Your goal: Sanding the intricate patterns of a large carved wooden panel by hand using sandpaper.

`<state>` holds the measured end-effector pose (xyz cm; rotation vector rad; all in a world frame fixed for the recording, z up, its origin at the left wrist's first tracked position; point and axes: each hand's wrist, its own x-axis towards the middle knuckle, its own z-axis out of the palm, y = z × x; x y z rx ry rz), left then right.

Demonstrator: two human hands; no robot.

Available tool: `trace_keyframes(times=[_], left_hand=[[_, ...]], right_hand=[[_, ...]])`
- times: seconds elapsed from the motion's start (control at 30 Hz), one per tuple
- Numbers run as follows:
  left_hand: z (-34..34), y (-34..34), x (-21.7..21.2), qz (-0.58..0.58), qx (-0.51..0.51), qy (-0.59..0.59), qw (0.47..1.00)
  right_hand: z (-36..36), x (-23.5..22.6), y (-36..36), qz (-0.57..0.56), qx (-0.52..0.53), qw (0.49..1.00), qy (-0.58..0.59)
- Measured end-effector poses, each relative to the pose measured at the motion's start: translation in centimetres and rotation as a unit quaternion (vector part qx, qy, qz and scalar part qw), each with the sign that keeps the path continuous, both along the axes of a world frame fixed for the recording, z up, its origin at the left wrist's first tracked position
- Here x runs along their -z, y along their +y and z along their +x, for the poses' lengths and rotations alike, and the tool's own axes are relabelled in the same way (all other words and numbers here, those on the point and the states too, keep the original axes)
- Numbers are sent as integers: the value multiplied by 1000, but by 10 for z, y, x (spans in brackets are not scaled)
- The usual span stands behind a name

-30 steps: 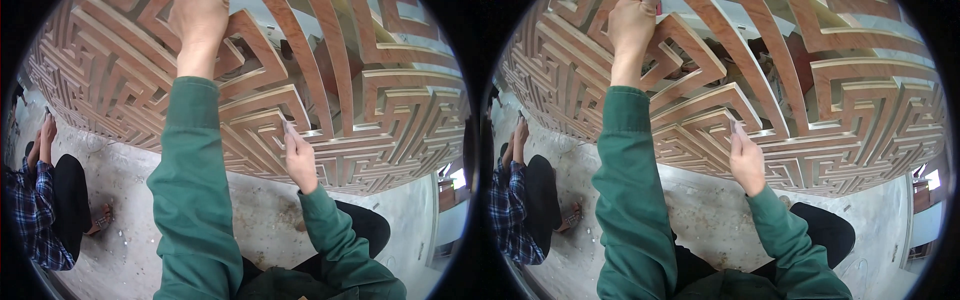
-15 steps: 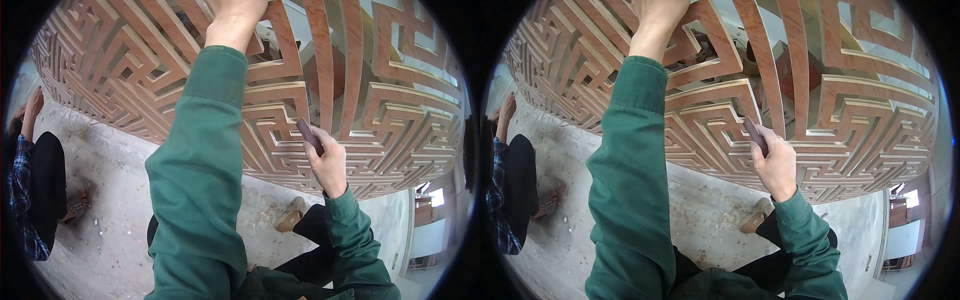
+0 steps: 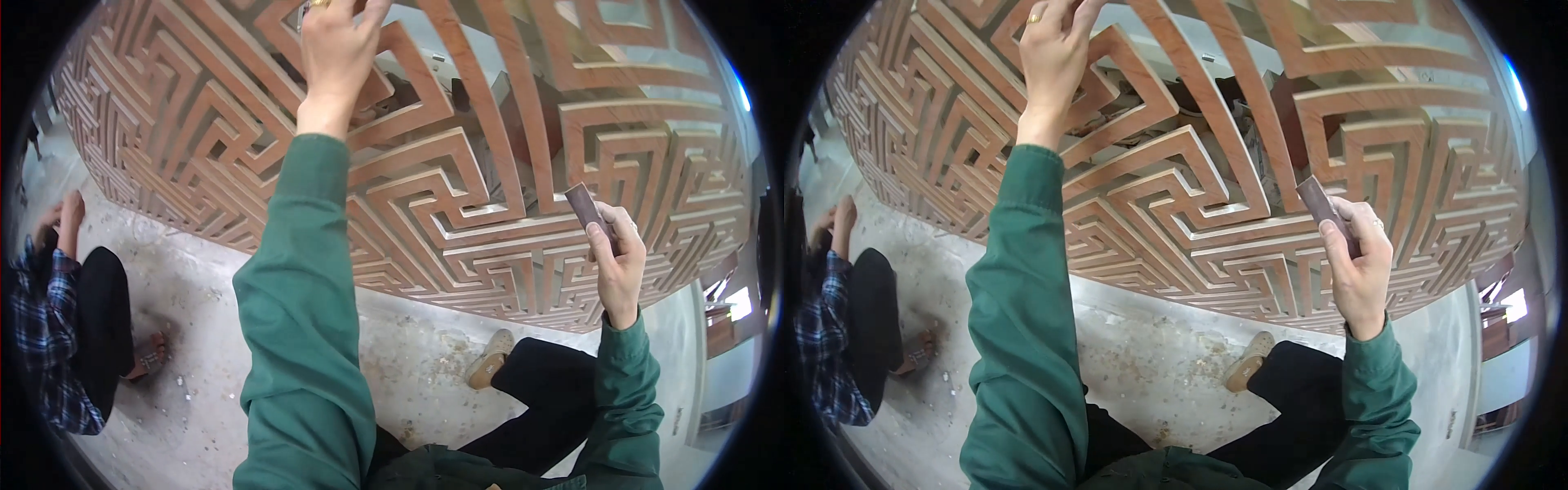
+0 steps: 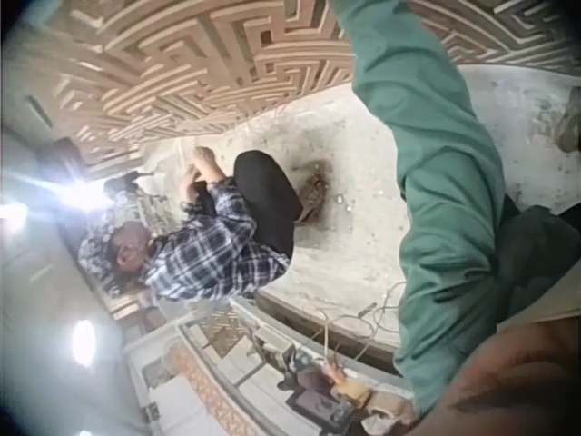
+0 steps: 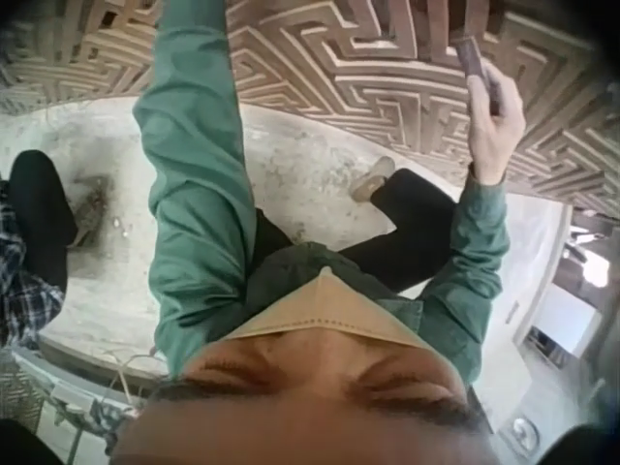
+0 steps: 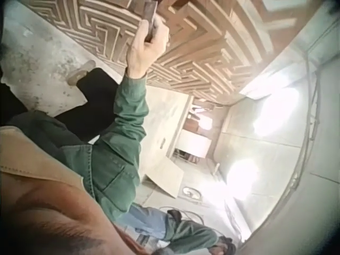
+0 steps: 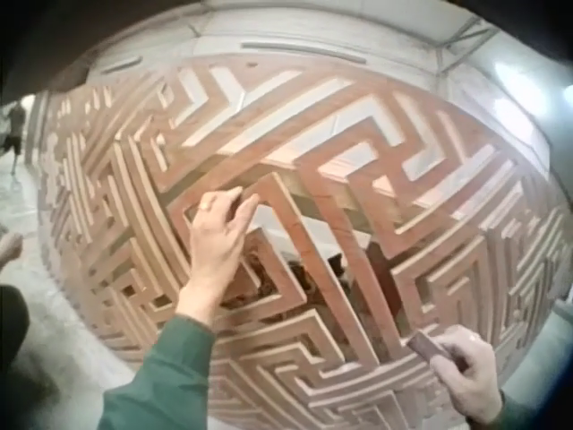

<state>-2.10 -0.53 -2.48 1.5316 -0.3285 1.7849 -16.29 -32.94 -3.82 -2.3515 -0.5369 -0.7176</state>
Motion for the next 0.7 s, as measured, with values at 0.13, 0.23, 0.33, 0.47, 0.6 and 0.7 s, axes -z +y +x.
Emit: trace_keyframes(times=[0.13,0.23,0.33,0.47,0.6,0.7], left_hand=[[4,11,7,41,-23,117,992],[-3,2,19,103,-137,155,973],[-37,-69,49,58,-71,183,979],[-117,-180,84,-66,435,451,776],[-167,-241,94,-439,626,360,535],[-159,-226,132,-450,566,354,592]], right_hand=[[1,11,-19,26,-13,1000,-3],[3,14,-22,43,-9,999,-17],[5,22,-17,76,-42,995,-57],[2,41,-16,42,-41,993,-100],[-3,70,-12,-17,-76,992,-102],[-24,72,-10,-117,-154,980,-42]])
